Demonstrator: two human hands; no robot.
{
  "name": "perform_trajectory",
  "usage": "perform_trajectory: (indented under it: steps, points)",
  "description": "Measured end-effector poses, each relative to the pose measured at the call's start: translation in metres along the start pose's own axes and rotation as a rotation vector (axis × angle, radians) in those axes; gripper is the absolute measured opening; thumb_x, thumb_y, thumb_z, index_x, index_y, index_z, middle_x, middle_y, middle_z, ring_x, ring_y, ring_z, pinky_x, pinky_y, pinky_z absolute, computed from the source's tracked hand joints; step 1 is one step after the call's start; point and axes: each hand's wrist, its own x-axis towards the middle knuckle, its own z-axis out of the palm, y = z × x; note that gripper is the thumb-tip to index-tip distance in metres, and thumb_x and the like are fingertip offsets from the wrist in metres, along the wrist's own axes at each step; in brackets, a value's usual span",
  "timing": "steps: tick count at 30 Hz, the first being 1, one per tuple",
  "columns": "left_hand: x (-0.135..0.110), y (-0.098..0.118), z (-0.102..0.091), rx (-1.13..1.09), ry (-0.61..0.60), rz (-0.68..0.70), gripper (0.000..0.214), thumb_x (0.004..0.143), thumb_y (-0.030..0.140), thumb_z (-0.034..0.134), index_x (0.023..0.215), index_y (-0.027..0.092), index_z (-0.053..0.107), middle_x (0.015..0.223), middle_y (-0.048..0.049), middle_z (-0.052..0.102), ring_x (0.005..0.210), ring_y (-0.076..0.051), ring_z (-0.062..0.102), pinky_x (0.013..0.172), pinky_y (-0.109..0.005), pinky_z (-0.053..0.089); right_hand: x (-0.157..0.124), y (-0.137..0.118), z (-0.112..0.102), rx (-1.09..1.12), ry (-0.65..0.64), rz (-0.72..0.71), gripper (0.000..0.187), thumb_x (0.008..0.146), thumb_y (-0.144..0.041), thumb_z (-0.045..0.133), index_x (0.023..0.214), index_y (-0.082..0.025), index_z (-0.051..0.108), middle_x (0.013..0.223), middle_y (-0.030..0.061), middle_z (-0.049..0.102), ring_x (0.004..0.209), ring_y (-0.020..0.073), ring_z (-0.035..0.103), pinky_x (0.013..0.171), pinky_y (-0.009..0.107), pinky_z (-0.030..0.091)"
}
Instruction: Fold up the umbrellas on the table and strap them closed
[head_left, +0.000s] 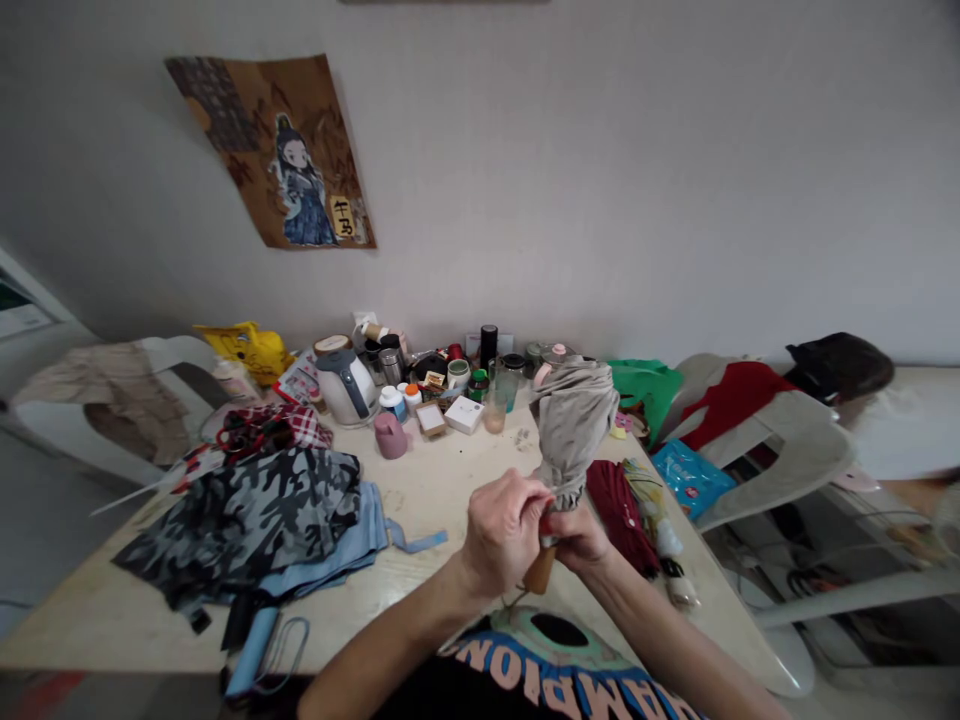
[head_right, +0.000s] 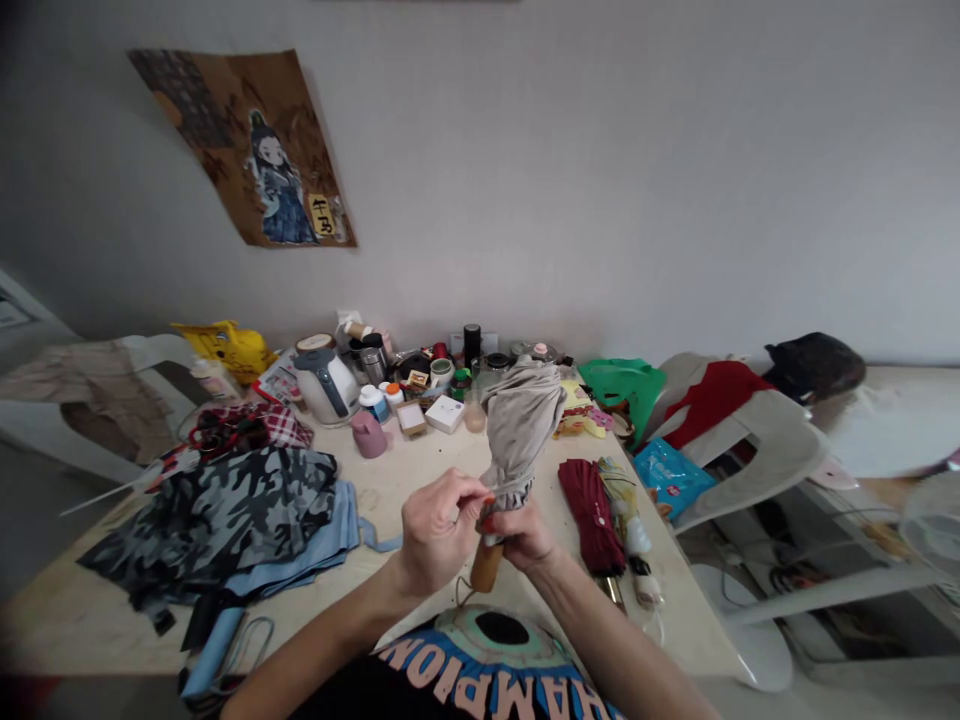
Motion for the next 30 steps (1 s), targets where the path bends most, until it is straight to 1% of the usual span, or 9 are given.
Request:
perform_trajectory:
  steps: [3,5,8,13,18,21,24,27,30]
  points:
    - [0.008,0.001,-0.004,-0.134,-0.033,-0.236,0.013,0.081,0.016,0.058,0.070,0.016,0.064,0.062,-0.0024,0.066,0.052,-0.011,0.059,0.053,-0.020,0.046,-0.002,-0.001,-0.001,0.232,-0.047,0.118,0.022,0.037,-0.018,0.064,0.059,-0.016,0.066,0.053,0.0016,0.057,0.047,0.0111,0.043,0.047,0.023,0.034]
    - [0.012,0.001,-0.005,-0.253,-0.067,-0.393,0.011,0.078,0.019,0.061,0.068,0.016,0.064,0.056,-0.0004,0.062,0.045,-0.010,0.055,0.047,-0.019,0.044,0.000,-0.001,-0.002,0.280,-0.124,0.109,0.021,0.037,-0.017,0.067,0.058,-0.015,0.068,0.053,0.0019,0.059,0.046,0.0105,0.044,0.047,0.023,0.033]
    - [0.016,0.003,-0.006,-0.388,-0.098,-0.540,0.012,0.075,0.023,0.062,0.067,0.014,0.063,0.049,0.0016,0.057,0.040,-0.009,0.052,0.040,-0.019,0.040,0.003,0.002,-0.004,0.373,-0.276,0.076,0.023,0.039,-0.017,0.074,0.062,-0.013,0.071,0.055,0.0022,0.060,0.046,0.0090,0.044,0.046,0.021,0.030]
    - [0.020,0.004,-0.009,-0.484,-0.125,-0.619,0.010,0.072,0.023,0.063,0.068,0.014,0.062,0.049,0.0021,0.056,0.039,-0.009,0.051,0.039,-0.018,0.039,0.005,0.005,-0.001,0.486,-0.435,0.056,0.029,0.046,-0.020,0.080,0.072,-0.012,0.073,0.061,0.0023,0.061,0.049,0.0076,0.042,0.046,0.021,0.025]
    - [0.026,0.005,-0.015,-0.553,-0.142,-0.669,0.010,0.068,0.022,0.065,0.067,0.013,0.062,0.050,0.0021,0.057,0.038,-0.008,0.049,0.039,-0.017,0.038,0.004,0.007,0.002,0.486,-0.482,0.062,0.037,0.045,-0.023,0.083,0.079,-0.013,0.070,0.062,0.0005,0.056,0.052,0.0073,0.038,0.045,0.021,0.023]
    - [0.028,0.003,-0.014,-0.552,-0.139,-0.701,0.011,0.067,0.023,0.066,0.065,0.013,0.061,0.048,0.0023,0.056,0.038,-0.008,0.048,0.038,-0.018,0.037,0.005,0.009,0.001,0.471,-0.526,0.069,0.042,0.046,-0.025,0.083,0.083,-0.014,0.068,0.059,-0.0015,0.052,0.049,0.0064,0.035,0.045,0.020,0.021]
    - [0.028,-0.006,-0.009,-0.567,-0.133,-0.746,0.018,0.064,0.027,0.071,0.063,0.014,0.059,0.047,0.0027,0.055,0.039,-0.008,0.048,0.039,-0.018,0.037,0.006,0.009,-0.001,0.451,-0.564,0.080,0.037,0.049,-0.024,0.082,0.081,-0.014,0.066,0.060,-0.0013,0.052,0.048,0.0062,0.036,0.044,0.021,0.021]
    - [0.026,-0.022,-0.002,-0.596,-0.130,-0.762,0.031,0.058,0.033,0.079,0.061,0.015,0.054,0.048,0.0039,0.053,0.042,-0.008,0.047,0.041,-0.018,0.037,0.006,0.007,-0.006,0.448,-0.589,0.092,0.033,0.052,-0.021,0.079,0.081,-0.015,0.064,0.064,-0.0007,0.052,0.052,0.0074,0.039,0.046,0.021,0.022]
    - [0.024,-0.037,0.006,-0.704,-0.193,-0.748,0.044,0.048,0.036,0.088,0.068,0.014,0.056,0.057,0.0037,0.056,0.051,-0.007,0.050,0.049,-0.018,0.040,0.006,0.008,-0.010,0.471,-0.667,0.134,0.033,0.052,-0.022,0.079,0.078,-0.017,0.059,0.064,-0.0022,0.048,0.052,0.0074,0.039,0.045,0.021,0.024]
